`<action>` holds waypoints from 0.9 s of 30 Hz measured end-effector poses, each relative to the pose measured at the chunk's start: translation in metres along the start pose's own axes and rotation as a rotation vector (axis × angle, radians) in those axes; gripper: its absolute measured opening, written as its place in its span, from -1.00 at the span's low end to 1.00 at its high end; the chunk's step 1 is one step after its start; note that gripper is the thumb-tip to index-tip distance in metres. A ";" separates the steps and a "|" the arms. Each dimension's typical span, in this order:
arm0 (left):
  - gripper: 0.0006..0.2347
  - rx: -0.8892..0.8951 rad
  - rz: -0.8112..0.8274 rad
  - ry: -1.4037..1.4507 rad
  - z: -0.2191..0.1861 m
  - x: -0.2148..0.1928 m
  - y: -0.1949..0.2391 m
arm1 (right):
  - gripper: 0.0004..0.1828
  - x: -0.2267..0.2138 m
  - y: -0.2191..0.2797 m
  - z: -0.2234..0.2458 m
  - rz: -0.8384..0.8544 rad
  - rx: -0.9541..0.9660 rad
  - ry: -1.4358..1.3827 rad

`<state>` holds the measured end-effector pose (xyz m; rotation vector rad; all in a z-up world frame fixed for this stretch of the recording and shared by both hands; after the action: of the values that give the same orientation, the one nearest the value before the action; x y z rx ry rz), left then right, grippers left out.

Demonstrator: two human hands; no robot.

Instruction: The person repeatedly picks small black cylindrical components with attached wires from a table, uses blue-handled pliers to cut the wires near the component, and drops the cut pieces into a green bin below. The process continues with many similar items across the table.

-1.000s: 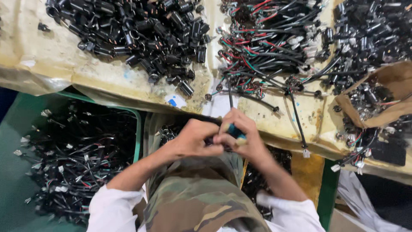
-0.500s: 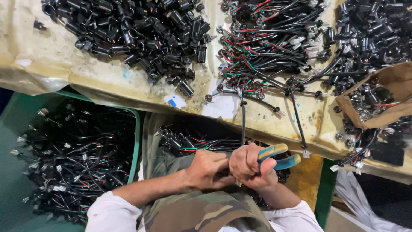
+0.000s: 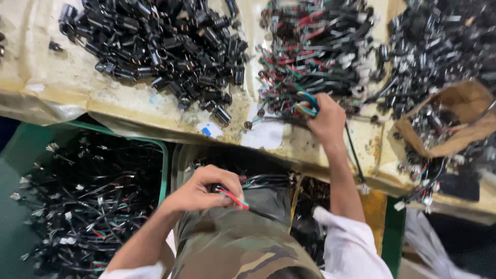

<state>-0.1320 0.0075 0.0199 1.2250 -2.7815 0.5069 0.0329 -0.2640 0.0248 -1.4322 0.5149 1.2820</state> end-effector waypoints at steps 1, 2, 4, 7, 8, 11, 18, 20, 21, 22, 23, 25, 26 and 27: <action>-0.80 -0.099 -0.054 -0.320 0.016 -0.004 0.007 | -0.68 -0.004 -0.004 0.002 -0.014 0.044 -0.067; -0.77 -0.209 -0.105 -0.634 0.031 -0.007 0.018 | -0.66 -0.006 -0.003 0.008 -0.023 0.096 -0.137; -0.62 -0.221 -0.039 -1.033 0.053 0.006 0.033 | -0.69 -0.003 -0.006 0.030 -0.028 0.127 -0.386; -0.54 -0.272 0.049 -1.195 0.084 0.006 0.040 | -0.69 0.013 -0.026 0.066 0.038 0.004 -0.319; -0.54 -0.299 0.072 -1.173 0.090 0.007 0.043 | -0.66 0.018 -0.027 0.077 0.079 -0.065 -0.225; -0.69 -0.701 0.325 -1.067 0.114 -0.004 0.052 | -0.64 0.015 -0.026 0.088 0.008 -0.135 -0.183; -0.82 -0.238 0.133 -0.986 0.107 0.008 0.009 | -0.68 -0.010 0.026 0.055 0.007 0.145 -0.487; -0.87 -0.283 0.069 -1.017 0.125 0.011 -0.001 | -0.67 -0.008 0.036 0.056 0.094 0.117 -0.422; -0.86 -0.271 0.030 -0.980 0.130 0.012 -0.003 | -0.68 -0.006 0.040 0.056 0.124 0.109 -0.426; -0.84 -0.257 -0.009 -0.940 0.134 0.014 -0.005 | -0.69 -0.005 0.044 0.056 0.157 0.102 -0.428; -0.81 -0.244 -0.047 -0.899 0.137 0.017 -0.008 | -0.69 -0.003 0.048 0.055 0.191 0.095 -0.430; -0.79 -0.005 0.051 -0.838 0.131 0.033 -0.016 | -0.70 0.002 0.052 0.052 0.217 0.109 -0.424; -0.77 0.112 0.098 -0.804 0.127 0.040 -0.020 | -0.70 0.005 0.053 0.050 0.232 0.114 -0.422; -0.74 0.119 0.210 -0.827 0.132 0.048 -0.027 | -0.71 0.007 0.054 0.048 0.225 0.123 -0.450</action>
<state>-0.1353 -0.0854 -0.0882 1.4201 -3.6363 0.1906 -0.0308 -0.2358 0.0043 -0.9604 0.4467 1.6657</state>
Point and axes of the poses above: each hand's wrist, its own y-axis away from the middle knuckle, its own x-axis out of the palm, z = x × y, the point moved 6 cm from there along -y, towards the middle knuckle, and after that the axes turned 1 degree about y, right-handed, at the moved point
